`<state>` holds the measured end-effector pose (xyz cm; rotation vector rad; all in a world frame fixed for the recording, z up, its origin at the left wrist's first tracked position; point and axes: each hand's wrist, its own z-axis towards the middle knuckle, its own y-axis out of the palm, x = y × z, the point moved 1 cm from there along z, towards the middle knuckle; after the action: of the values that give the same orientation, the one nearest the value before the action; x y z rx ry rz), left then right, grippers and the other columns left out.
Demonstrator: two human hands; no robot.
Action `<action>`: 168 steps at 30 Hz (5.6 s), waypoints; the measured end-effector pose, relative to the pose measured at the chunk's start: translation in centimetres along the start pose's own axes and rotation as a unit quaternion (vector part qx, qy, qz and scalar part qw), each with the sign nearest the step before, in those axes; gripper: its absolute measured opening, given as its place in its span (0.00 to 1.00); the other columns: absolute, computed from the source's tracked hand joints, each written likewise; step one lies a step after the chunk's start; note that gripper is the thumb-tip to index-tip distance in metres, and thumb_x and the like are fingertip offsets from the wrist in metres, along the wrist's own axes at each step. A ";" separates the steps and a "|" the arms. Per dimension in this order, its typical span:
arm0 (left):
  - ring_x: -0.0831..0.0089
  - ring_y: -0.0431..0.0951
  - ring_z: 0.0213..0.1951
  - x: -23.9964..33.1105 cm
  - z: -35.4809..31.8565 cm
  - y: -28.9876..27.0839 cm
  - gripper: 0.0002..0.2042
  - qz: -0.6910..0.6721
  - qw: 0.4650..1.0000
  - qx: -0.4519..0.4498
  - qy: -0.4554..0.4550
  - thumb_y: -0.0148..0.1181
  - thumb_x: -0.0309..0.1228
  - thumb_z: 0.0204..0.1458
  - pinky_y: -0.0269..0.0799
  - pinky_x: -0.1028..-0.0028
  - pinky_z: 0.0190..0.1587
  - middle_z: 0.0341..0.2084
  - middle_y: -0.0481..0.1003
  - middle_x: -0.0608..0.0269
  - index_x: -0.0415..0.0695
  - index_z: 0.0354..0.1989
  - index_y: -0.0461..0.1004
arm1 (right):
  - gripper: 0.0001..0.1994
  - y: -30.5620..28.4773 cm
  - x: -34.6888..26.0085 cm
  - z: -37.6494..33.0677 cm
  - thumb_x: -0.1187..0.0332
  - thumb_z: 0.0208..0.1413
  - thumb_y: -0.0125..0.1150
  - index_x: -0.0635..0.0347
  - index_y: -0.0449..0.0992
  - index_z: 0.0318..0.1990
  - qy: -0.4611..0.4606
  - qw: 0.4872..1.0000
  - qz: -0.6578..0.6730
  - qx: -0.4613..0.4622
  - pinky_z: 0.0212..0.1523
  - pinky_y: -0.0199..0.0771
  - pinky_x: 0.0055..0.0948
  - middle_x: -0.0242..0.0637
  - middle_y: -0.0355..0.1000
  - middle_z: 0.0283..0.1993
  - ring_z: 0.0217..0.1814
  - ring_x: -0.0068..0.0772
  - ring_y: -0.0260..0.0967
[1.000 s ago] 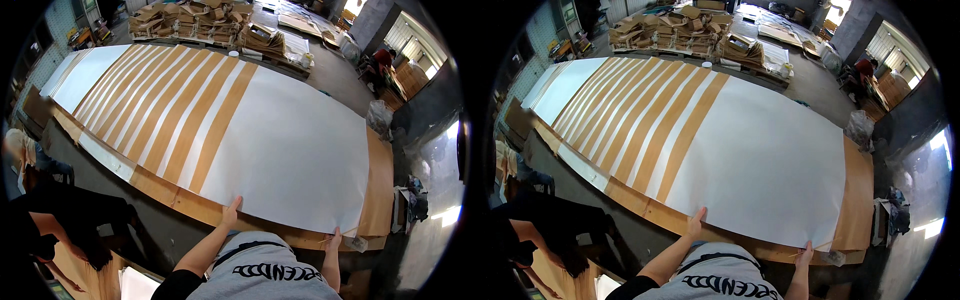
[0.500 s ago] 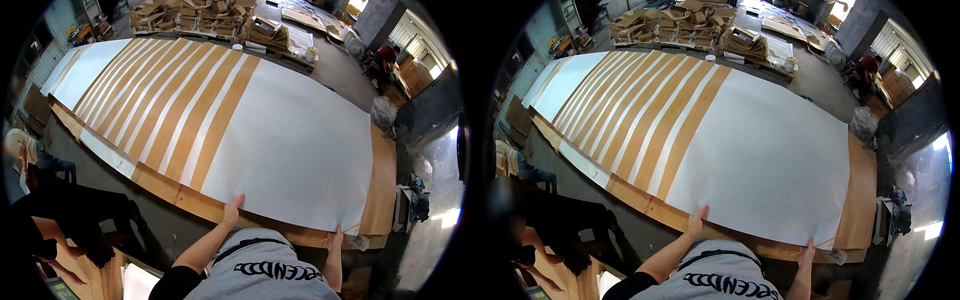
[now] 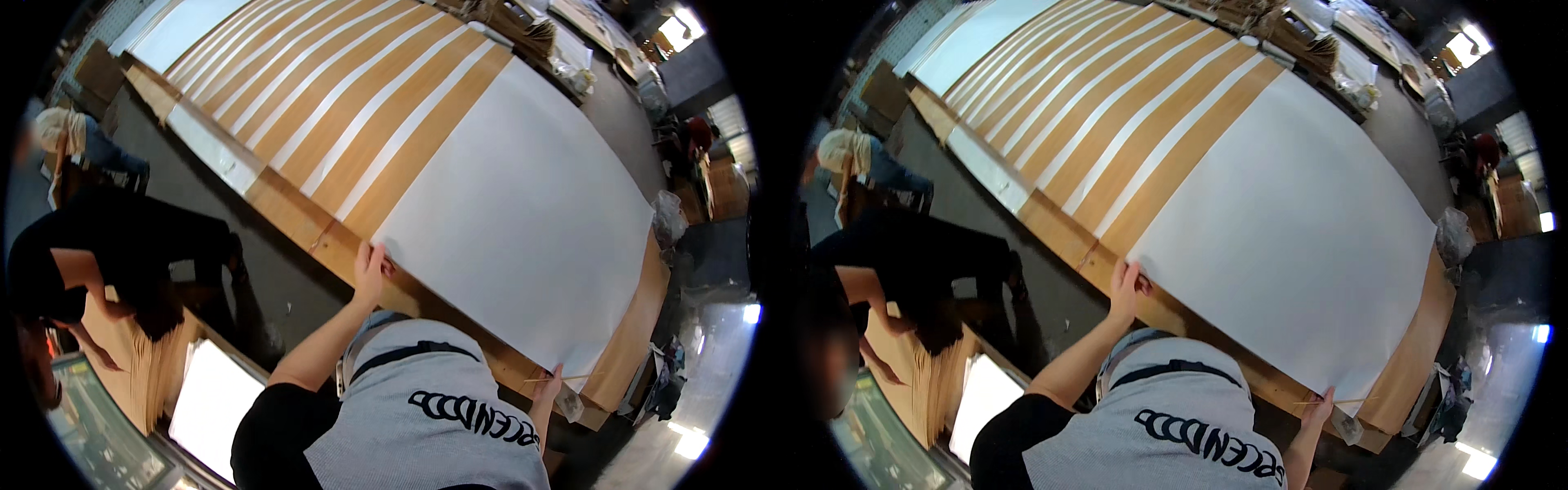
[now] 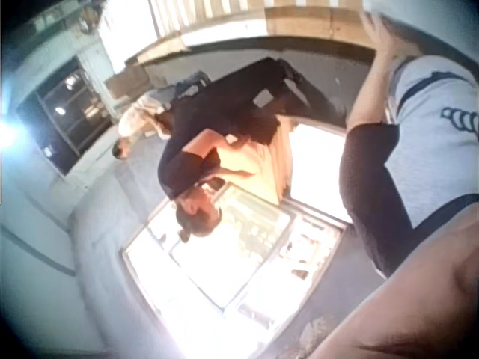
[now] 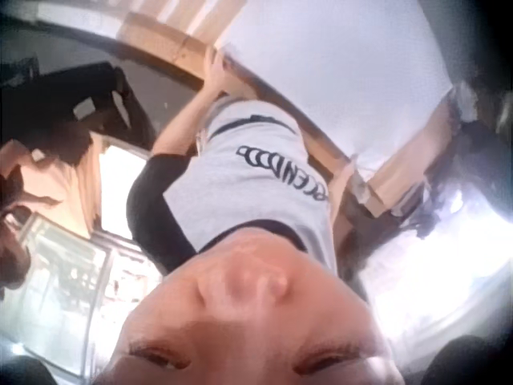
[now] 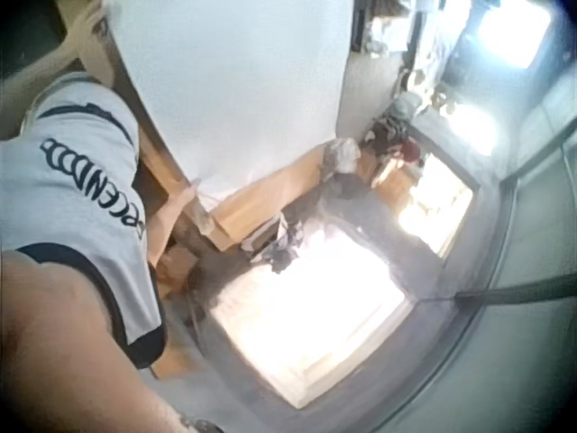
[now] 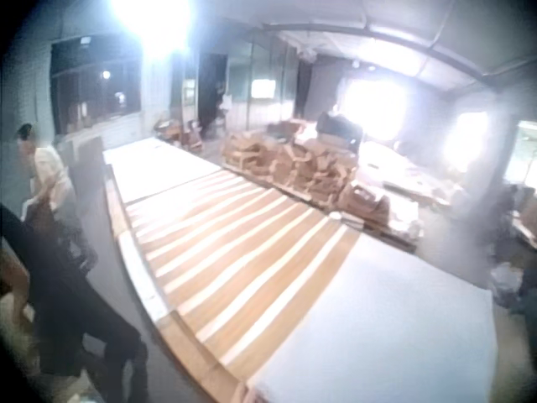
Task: The person repeatedly picks up large white sheets and brown kraft paper, places them on a wooden workbench, and smooths them with a thin stick. The person handles the sheets one at a time, aligning them on the bench and occasionally adjusting their position.
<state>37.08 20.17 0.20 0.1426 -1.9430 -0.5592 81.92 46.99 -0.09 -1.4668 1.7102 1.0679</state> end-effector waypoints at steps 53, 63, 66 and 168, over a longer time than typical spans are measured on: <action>0.63 0.62 0.42 -1.1 -2.1 6.6 0.08 0.544 0.658 -0.377 0.358 0.62 0.25 0.33 0.57 0.67 0.44 0.41 0.66 0.65 0.48 0.25 0.72 | 0.22 0.9 1.1 0.2 0.55 0.48 0.56 0.67 0.66 0.42 -0.018 0.992 -0.041 0.114 0.41 0.65 0.26 0.35 0.67 0.41 0.41 0.26 0.64; 0.59 0.63 0.43 -1.5 -2.0 6.8 0.08 0.589 0.611 -0.376 0.370 0.62 0.24 0.33 0.57 0.64 0.45 0.42 0.65 0.60 0.47 0.24 0.72 | 0.20 1.4 2.3 0.2 0.54 0.52 0.50 0.61 0.64 0.43 -0.026 0.987 0.064 0.143 0.40 0.68 0.29 0.36 0.67 0.39 0.38 0.27 0.67; 0.59 0.62 0.43 -1.9 -1.6 6.1 0.09 0.589 0.609 -0.380 0.370 0.63 0.24 0.32 0.58 0.62 0.45 0.43 0.64 0.58 0.46 0.25 0.72 | 0.16 2.2 1.1 -1.1 0.55 0.55 0.44 0.59 0.61 0.39 -0.031 0.977 0.111 0.179 0.38 0.71 0.31 0.38 0.67 0.37 0.38 0.28 0.67; 0.76 0.72 0.26 -74.3 -108.6 48.7 0.06 0.618 -0.129 -0.747 -0.208 0.47 0.29 0.53 0.68 0.79 0.28 0.25 0.72 0.63 0.42 0.34 0.67 | 0.15 -86.8 -1.5 -36.0 0.71 0.49 0.43 0.40 0.73 0.41 0.495 0.634 -0.179 0.567 0.27 0.66 0.39 0.41 0.69 0.25 0.28 0.41 0.68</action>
<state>173.07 54.28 -4.17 2.9097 -0.4035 0.8022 168.94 11.75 3.07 -1.3211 1.8862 -1.1984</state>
